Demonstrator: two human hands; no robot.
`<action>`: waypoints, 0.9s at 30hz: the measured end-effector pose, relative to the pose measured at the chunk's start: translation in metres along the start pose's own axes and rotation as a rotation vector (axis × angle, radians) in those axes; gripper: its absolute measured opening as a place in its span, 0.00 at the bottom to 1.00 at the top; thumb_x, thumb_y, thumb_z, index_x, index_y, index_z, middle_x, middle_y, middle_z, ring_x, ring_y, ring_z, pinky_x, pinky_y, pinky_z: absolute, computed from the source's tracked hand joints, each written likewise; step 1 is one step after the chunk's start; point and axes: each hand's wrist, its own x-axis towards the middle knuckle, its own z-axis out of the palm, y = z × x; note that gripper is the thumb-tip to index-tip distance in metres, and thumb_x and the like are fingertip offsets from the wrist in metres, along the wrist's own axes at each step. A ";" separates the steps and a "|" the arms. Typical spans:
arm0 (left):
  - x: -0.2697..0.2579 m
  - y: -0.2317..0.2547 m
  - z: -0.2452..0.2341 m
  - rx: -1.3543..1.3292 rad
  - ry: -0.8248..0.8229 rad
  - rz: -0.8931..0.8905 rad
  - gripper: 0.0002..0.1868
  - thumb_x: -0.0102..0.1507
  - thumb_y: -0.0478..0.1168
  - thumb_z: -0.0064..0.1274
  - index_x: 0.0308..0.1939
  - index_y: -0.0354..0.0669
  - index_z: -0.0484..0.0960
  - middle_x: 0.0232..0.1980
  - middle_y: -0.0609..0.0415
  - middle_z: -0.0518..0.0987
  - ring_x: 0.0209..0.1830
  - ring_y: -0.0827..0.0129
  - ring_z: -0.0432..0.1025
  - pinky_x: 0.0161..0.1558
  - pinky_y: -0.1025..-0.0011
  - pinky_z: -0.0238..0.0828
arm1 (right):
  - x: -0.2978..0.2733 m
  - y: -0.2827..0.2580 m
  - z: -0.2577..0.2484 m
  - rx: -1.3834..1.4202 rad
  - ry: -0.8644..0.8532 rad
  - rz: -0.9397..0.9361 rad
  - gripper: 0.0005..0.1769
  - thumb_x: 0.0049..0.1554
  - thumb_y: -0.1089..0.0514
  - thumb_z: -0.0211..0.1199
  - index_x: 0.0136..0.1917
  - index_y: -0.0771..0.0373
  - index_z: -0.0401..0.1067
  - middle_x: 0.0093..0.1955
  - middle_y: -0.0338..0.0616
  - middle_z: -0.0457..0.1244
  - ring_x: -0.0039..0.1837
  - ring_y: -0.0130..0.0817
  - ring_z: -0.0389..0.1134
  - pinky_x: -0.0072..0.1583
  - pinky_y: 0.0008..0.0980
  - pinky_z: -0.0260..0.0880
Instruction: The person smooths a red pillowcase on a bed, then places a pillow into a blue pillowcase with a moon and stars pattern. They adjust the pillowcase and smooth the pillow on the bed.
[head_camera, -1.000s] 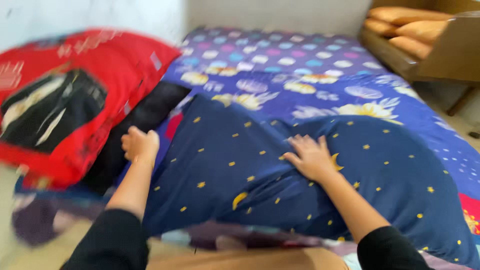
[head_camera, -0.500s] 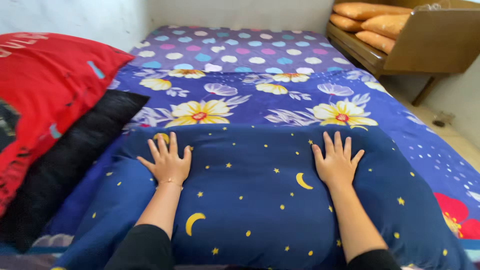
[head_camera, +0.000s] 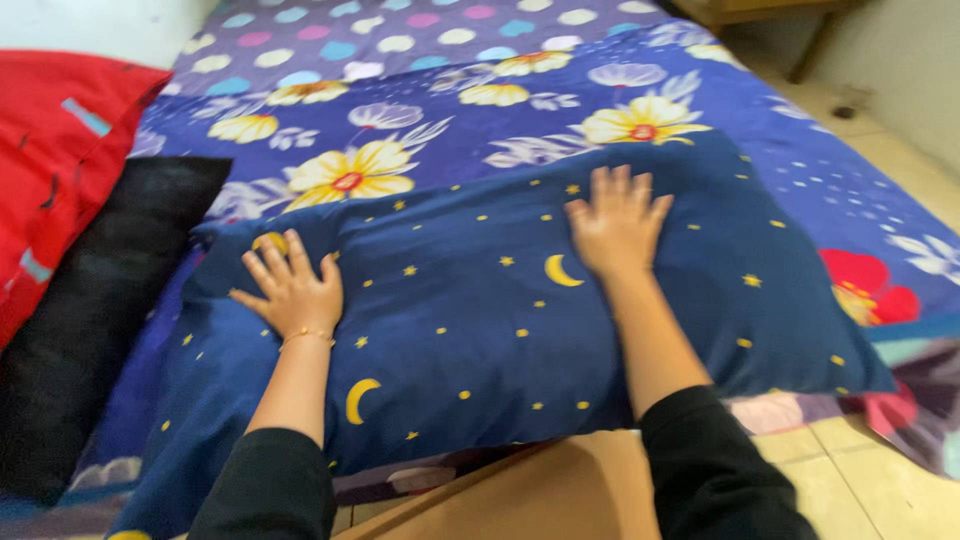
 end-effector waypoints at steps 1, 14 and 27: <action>-0.002 -0.002 0.004 0.007 0.018 0.012 0.39 0.68 0.61 0.47 0.81 0.50 0.65 0.83 0.38 0.57 0.83 0.39 0.45 0.66 0.17 0.30 | -0.007 -0.014 -0.008 -0.009 0.002 -0.040 0.39 0.62 0.34 0.56 0.76 0.63 0.65 0.77 0.62 0.55 0.78 0.66 0.52 0.69 0.79 0.46; -0.018 -0.035 0.027 -0.005 0.086 0.114 0.34 0.72 0.60 0.46 0.77 0.49 0.64 0.82 0.36 0.61 0.86 0.36 0.50 0.67 0.17 0.38 | -0.065 -0.222 -0.038 0.511 -0.131 -0.445 0.46 0.58 0.27 0.55 0.75 0.62 0.63 0.79 0.50 0.56 0.81 0.54 0.51 0.77 0.66 0.42; 0.000 -0.020 -0.023 -0.116 -0.128 -0.161 0.44 0.66 0.63 0.41 0.83 0.49 0.57 0.85 0.32 0.42 0.79 0.14 0.34 0.63 0.13 0.22 | 0.020 0.137 -0.027 0.050 -0.255 0.430 0.38 0.60 0.27 0.50 0.77 0.44 0.57 0.80 0.54 0.48 0.77 0.66 0.47 0.66 0.82 0.32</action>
